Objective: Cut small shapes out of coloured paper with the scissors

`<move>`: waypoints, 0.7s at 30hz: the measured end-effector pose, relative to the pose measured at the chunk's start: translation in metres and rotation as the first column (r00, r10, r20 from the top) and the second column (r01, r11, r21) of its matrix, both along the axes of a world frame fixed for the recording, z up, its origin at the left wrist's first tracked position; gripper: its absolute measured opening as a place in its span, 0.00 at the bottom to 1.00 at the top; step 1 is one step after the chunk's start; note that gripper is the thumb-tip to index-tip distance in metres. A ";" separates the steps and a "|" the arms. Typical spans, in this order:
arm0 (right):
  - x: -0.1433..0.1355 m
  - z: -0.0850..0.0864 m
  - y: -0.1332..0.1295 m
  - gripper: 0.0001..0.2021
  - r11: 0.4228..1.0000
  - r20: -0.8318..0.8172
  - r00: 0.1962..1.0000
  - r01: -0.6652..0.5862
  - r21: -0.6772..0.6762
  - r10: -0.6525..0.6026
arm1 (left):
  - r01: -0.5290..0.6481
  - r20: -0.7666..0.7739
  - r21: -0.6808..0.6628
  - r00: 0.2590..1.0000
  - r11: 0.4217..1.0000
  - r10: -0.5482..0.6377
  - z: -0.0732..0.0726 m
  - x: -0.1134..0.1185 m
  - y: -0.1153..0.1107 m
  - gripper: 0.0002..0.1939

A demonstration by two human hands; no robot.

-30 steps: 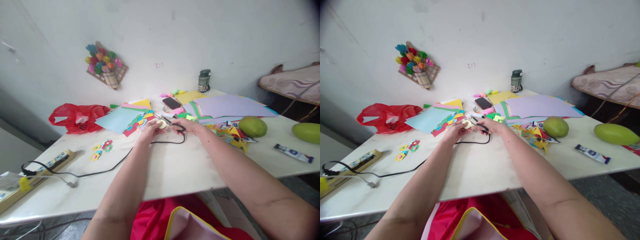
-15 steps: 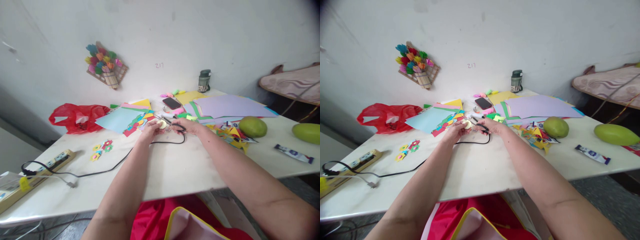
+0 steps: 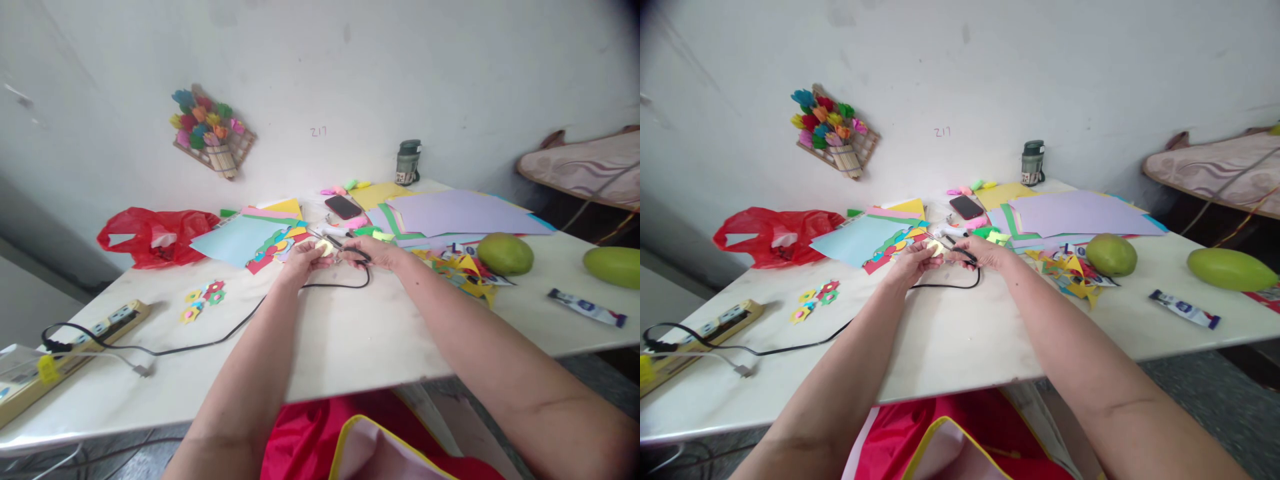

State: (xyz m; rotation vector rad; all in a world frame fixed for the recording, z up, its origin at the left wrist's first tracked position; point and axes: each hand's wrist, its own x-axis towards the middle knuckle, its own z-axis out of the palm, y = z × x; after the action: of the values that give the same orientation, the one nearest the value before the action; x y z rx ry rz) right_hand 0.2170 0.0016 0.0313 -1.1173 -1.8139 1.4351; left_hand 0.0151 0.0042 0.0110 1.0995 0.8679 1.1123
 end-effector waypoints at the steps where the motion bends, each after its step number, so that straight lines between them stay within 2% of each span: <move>1: 0.000 -0.001 0.001 0.14 1.000 0.002 1.000 -0.003 0.005 0.003 | -0.002 0.006 -0.003 1.000 1.000 0.002 0.000 0.000 0.000 0.13; 7: 0.002 -0.006 0.005 0.13 1.000 0.005 1.000 -0.016 0.020 0.016 | -0.009 0.032 -0.007 0.999 1.000 0.009 0.002 0.001 -0.002 0.14; 14: 0.000 0.001 -0.001 0.13 1.000 -0.016 1.000 0.000 0.000 0.000 | -0.022 0.014 -0.017 1.000 1.000 0.022 0.001 0.000 -0.002 0.13; 21: 0.004 0.002 -0.001 0.16 0.999 0.028 0.999 -0.042 0.024 0.041 | -0.013 0.009 -0.009 1.000 1.000 0.013 0.001 0.001 -0.001 0.13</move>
State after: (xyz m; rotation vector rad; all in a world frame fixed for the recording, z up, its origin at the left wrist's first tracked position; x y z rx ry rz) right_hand 0.2213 0.0003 0.0337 -1.0981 -1.8788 1.4236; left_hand 0.0157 0.0028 0.0118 1.0823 0.8732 1.1229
